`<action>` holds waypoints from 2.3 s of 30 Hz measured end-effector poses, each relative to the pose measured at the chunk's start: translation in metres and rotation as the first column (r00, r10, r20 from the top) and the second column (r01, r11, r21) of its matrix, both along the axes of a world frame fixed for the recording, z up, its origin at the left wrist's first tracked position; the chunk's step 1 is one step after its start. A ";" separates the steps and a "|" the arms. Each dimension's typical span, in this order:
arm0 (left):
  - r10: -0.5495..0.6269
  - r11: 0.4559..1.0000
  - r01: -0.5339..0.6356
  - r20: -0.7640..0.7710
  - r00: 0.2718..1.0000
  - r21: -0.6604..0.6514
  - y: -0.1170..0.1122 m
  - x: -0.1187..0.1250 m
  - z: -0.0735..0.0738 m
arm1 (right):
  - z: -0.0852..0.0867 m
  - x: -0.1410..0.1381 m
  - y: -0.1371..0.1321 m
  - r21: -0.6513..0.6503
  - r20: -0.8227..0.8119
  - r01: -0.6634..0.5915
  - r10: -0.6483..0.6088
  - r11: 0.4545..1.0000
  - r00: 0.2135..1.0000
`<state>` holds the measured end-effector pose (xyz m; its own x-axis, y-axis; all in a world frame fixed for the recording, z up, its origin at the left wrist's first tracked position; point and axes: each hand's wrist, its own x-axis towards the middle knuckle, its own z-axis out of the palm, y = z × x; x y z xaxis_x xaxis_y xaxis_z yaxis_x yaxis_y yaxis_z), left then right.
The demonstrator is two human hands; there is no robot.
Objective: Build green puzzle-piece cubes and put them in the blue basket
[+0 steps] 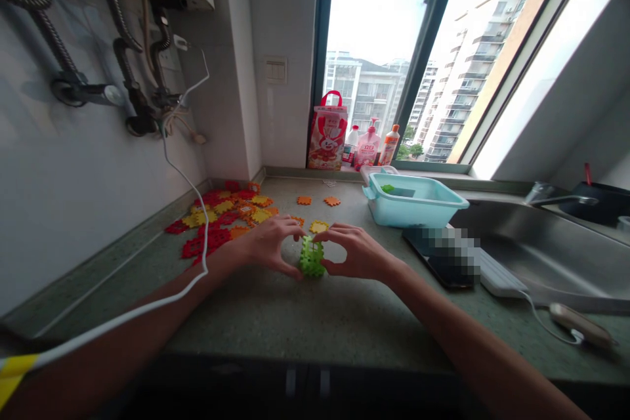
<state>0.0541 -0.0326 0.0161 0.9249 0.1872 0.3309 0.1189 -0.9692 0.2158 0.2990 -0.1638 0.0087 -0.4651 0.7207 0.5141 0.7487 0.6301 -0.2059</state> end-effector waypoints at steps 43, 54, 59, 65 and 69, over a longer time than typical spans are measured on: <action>0.058 0.980 -0.080 -0.124 0.991 -0.183 0.005 0.003 -0.014 | -0.017 0.000 0.007 -0.304 0.062 0.192 -0.181 0.933 0.981; 0.140 0.938 -0.175 -0.135 0.981 -0.300 0.006 0.006 -0.019 | -0.009 0.009 0.004 -0.316 0.143 0.313 -0.282 0.896 0.949; 0.141 0.910 -0.190 -0.155 0.978 -0.368 0.010 0.005 -0.017 | -0.006 0.008 0.005 -0.340 0.202 0.376 -0.324 0.862 0.924; 0.101 0.929 -0.151 -0.160 0.982 -0.339 0.017 0.004 -0.017 | -0.006 0.005 0.006 -0.325 0.214 0.399 -0.344 0.857 0.914; 0.093 0.950 -0.120 -0.108 0.990 -0.287 0.018 0.004 -0.021 | -0.009 0.002 0.006 -0.305 0.205 0.421 -0.373 0.854 0.905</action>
<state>0.0585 -0.0148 -0.0047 0.9181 0.3621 0.1611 0.2508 -0.8456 0.4711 0.3011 -0.1577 -0.0002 -0.1489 0.9754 0.1626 0.9556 0.1842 -0.2300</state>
